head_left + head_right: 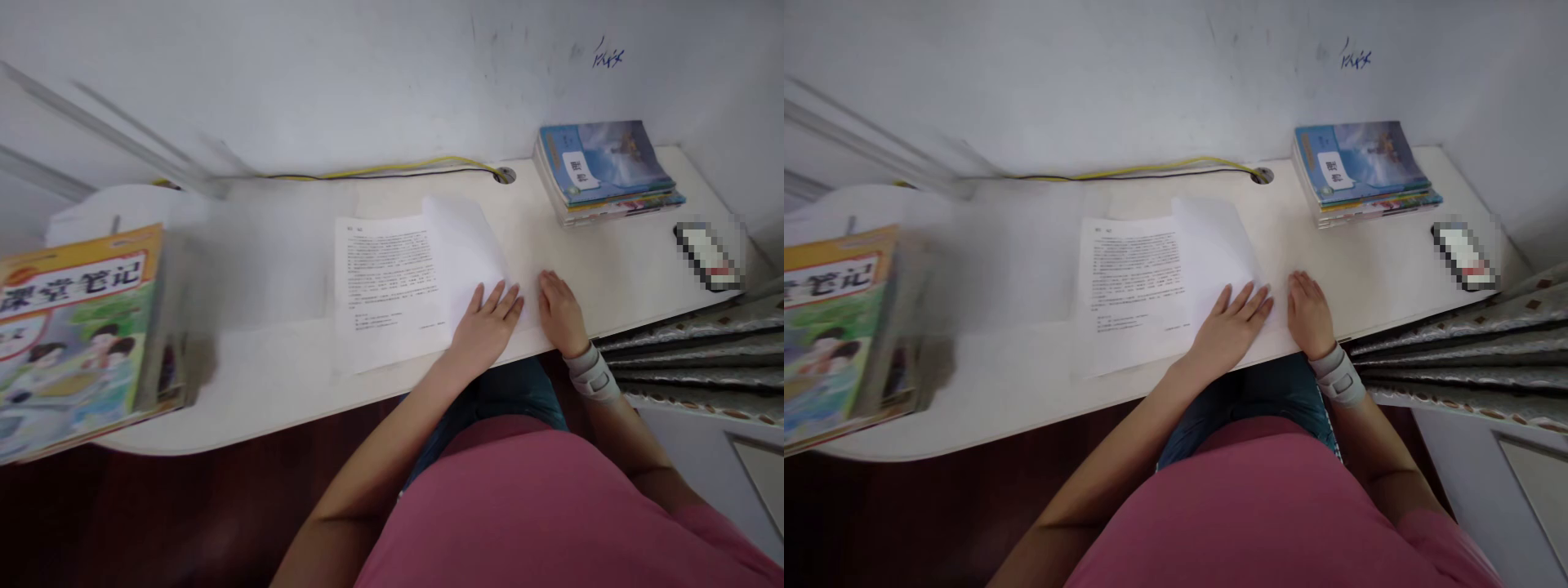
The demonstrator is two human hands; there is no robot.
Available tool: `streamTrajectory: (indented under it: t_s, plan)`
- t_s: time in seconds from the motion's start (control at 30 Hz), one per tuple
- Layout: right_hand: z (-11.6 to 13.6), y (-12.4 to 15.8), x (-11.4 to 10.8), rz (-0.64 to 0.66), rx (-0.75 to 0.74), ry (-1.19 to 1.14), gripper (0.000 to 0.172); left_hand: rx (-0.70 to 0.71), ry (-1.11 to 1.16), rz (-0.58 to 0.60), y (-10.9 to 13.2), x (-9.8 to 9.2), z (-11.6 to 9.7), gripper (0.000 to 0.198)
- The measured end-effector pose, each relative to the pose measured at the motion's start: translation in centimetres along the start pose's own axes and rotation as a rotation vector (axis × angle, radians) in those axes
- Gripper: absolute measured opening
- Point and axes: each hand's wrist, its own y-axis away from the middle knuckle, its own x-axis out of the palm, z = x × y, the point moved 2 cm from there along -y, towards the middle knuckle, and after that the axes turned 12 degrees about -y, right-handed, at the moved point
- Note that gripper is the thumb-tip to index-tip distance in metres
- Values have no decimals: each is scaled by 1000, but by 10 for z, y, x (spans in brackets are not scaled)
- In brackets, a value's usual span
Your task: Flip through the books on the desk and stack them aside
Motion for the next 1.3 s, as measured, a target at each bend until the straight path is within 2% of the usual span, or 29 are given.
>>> streamTrajectory:
  t_s: [0.27, 0.47, 0.57, 0.63, 0.73, 0.83, 0.9, 0.97, 1.13, 1.3]
  plan:
    - [4, 0, 0, -28, 6, 14, 47, 73, -32, -69, 5, 5, -21, 41]
    - [7, 1, 0, 7, -8, 30, 45, 96, -48, -89, 10, 2, -30, 38]
    - [8, 2, -1, 31, -20, 75, 46, 171, -6, -21, 5, -5, -18, 39]
    - [9, 3, 0, 44, -27, 98, 44, 182, 15, 43, -9, -13, 2, 41]
    - [7, 3, 0, 36, -43, 108, 42, 16, -65, 110, -42, -25, 41, 46]
    - [6, 4, 2, 12, -62, 94, 42, -123, -137, 340, -69, -26, 67, 66]
    - [5, 4, 3, -2, -70, 86, 42, -141, -135, 472, -75, -21, 72, 76]
    - [4, 5, 4, -14, -78, 85, 42, -138, -123, 509, -72, -16, 71, 80]
    - [6, 6, 4, -13, -91, 100, 43, -143, -109, 478, -59, -7, 66, 82]
    - [8, 5, 1, 18, -71, 105, 43, -186, -60, 418, -65, -2, 64, 81]
